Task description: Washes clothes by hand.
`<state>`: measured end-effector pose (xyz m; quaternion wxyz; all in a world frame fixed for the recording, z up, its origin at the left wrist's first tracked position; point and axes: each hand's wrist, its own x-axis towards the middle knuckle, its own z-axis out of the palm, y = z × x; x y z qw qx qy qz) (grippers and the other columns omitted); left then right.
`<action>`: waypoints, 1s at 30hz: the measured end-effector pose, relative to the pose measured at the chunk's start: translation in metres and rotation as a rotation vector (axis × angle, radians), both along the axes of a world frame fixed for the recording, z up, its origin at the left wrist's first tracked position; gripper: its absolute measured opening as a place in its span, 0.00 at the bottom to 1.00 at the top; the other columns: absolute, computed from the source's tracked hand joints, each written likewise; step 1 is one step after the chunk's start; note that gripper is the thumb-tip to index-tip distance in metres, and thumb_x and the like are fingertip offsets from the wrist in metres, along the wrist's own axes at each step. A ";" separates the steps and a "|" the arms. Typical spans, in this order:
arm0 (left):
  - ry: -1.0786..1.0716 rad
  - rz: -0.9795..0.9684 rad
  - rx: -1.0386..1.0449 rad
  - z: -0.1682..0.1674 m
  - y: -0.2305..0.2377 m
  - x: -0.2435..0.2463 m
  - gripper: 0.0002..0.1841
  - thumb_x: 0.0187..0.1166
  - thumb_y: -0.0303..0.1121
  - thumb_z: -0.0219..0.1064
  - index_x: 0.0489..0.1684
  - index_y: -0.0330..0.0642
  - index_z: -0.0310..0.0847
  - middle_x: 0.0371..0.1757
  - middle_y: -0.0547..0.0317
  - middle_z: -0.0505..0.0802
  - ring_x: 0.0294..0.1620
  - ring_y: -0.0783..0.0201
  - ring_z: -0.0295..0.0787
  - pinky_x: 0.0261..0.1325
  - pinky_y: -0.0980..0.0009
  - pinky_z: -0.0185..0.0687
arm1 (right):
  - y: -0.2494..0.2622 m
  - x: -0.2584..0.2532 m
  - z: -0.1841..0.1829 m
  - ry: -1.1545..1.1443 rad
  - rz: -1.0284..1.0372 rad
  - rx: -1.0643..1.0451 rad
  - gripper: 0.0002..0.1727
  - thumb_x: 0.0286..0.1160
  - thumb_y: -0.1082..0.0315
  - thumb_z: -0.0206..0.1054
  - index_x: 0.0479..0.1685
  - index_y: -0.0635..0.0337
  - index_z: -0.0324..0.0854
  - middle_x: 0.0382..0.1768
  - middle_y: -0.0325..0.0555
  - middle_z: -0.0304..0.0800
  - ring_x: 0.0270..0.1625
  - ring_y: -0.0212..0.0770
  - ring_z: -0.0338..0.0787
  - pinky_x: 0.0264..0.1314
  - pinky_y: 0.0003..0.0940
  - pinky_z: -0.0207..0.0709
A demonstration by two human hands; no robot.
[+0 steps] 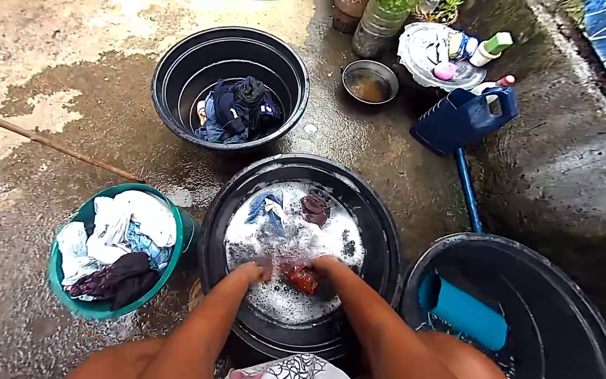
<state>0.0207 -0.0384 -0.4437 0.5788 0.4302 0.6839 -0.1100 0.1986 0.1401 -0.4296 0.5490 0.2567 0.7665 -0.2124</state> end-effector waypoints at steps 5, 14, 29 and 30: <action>0.028 -0.231 0.167 0.085 -0.002 -0.056 0.24 0.83 0.19 0.56 0.80 0.38 0.74 0.75 0.32 0.83 0.81 0.33 0.75 0.82 0.34 0.63 | 0.048 0.022 0.063 0.400 -0.045 -0.129 0.29 0.76 0.81 0.63 0.79 0.56 0.79 0.74 0.67 0.82 0.78 0.70 0.78 0.80 0.72 0.64; -0.106 0.432 0.789 0.248 -0.029 -0.070 0.23 0.79 0.34 0.74 0.63 0.28 0.72 0.53 0.38 0.88 0.53 0.54 0.89 0.64 0.54 0.83 | 0.026 0.057 0.288 0.942 -1.025 -0.030 0.21 0.90 0.73 0.44 0.69 0.54 0.80 0.30 0.42 0.83 0.21 0.30 0.75 0.22 0.25 0.67; 0.047 0.564 1.944 0.253 -0.014 0.072 0.79 0.46 0.74 0.81 0.95 0.35 0.31 0.91 0.28 0.56 0.93 0.43 0.53 0.92 0.50 0.54 | -0.116 0.000 0.405 2.053 -0.587 0.086 0.10 0.68 0.72 0.75 0.46 0.63 0.84 0.41 0.42 0.88 0.41 0.24 0.88 0.45 0.18 0.82; 0.014 0.660 1.854 0.229 -0.014 0.082 0.83 0.40 0.71 0.85 0.92 0.24 0.30 0.89 0.20 0.56 0.92 0.39 0.55 0.92 0.51 0.53 | -0.122 -0.002 0.411 2.099 -0.600 0.039 0.10 0.67 0.73 0.74 0.46 0.63 0.83 0.40 0.41 0.88 0.41 0.23 0.87 0.45 0.17 0.82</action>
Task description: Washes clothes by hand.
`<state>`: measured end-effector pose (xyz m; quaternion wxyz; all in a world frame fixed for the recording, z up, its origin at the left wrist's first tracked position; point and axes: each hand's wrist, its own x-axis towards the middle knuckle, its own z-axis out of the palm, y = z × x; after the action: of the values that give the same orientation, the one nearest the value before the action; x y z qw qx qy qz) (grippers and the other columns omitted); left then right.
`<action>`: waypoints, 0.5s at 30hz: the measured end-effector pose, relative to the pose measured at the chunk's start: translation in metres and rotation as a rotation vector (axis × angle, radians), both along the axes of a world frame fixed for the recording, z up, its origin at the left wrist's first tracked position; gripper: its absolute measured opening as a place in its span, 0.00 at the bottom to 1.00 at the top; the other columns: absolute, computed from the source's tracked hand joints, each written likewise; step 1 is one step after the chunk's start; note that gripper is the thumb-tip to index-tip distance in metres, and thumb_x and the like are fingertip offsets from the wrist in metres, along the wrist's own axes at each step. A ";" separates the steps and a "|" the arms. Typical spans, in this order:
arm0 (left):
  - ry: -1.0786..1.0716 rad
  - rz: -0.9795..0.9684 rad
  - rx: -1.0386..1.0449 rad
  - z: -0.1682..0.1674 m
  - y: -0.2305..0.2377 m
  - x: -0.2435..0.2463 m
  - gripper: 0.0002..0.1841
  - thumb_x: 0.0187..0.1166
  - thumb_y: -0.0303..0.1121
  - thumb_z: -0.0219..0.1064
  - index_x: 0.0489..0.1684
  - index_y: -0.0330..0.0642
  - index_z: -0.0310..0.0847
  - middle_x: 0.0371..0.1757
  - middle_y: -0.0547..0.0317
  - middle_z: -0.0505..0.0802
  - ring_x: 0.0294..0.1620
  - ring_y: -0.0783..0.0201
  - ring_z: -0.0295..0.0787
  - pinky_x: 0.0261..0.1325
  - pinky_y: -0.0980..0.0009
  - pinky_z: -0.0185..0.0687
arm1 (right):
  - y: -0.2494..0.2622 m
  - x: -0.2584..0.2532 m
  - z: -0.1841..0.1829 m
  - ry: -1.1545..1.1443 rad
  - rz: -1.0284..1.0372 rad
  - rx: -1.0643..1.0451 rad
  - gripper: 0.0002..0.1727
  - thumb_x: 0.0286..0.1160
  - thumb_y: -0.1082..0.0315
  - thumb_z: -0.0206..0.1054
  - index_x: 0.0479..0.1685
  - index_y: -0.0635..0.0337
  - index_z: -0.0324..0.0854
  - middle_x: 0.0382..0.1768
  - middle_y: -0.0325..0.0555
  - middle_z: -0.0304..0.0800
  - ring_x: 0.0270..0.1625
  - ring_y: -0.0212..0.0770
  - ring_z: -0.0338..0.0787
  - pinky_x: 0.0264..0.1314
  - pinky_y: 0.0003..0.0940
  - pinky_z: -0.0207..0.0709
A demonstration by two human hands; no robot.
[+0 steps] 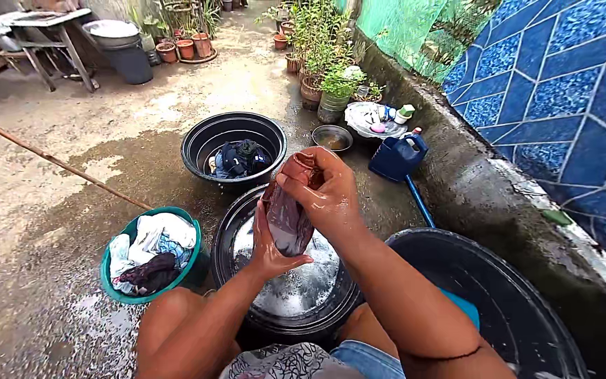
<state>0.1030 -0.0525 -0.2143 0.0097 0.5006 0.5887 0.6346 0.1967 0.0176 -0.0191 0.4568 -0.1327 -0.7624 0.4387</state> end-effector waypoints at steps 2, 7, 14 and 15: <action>-0.312 -0.032 -0.129 -0.023 0.001 0.015 0.84 0.32 0.54 0.93 0.90 0.18 0.29 0.87 0.20 0.60 0.90 0.46 0.61 0.92 0.60 0.57 | -0.013 -0.001 0.009 0.086 0.052 -0.048 0.10 0.67 0.75 0.73 0.46 0.63 0.82 0.39 0.39 0.87 0.39 0.22 0.87 0.42 0.16 0.82; -0.345 -0.136 -0.282 -0.054 0.011 -0.003 0.54 0.55 0.38 0.88 0.80 0.13 0.59 0.73 0.32 0.83 0.77 0.59 0.81 0.85 0.68 0.70 | -0.012 0.015 0.009 0.209 0.061 -0.208 0.12 0.67 0.79 0.72 0.48 0.58 0.80 0.44 0.36 0.90 0.47 0.27 0.91 0.51 0.25 0.88; -0.848 -0.132 -0.351 -0.033 0.023 -0.031 0.50 0.64 0.14 0.73 0.92 0.35 0.47 0.68 0.33 0.85 0.66 0.56 0.87 0.71 0.63 0.83 | 0.125 0.067 -0.113 0.077 -0.629 -0.688 0.06 0.79 0.68 0.65 0.49 0.57 0.78 0.31 0.36 0.81 0.25 0.27 0.78 0.26 0.26 0.72; -0.874 -0.167 -0.333 -0.029 0.026 -0.033 0.52 0.63 0.15 0.73 0.93 0.39 0.43 0.67 0.34 0.85 0.64 0.56 0.88 0.68 0.62 0.84 | 0.138 0.076 -0.147 0.052 -0.683 -0.851 0.03 0.82 0.67 0.62 0.44 0.56 0.76 0.24 0.35 0.76 0.18 0.27 0.71 0.18 0.23 0.65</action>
<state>0.0699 -0.0268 -0.2428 0.3879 0.2238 0.5809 0.6797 0.2725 0.1560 -0.1661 0.4979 -0.5351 -0.4193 0.5384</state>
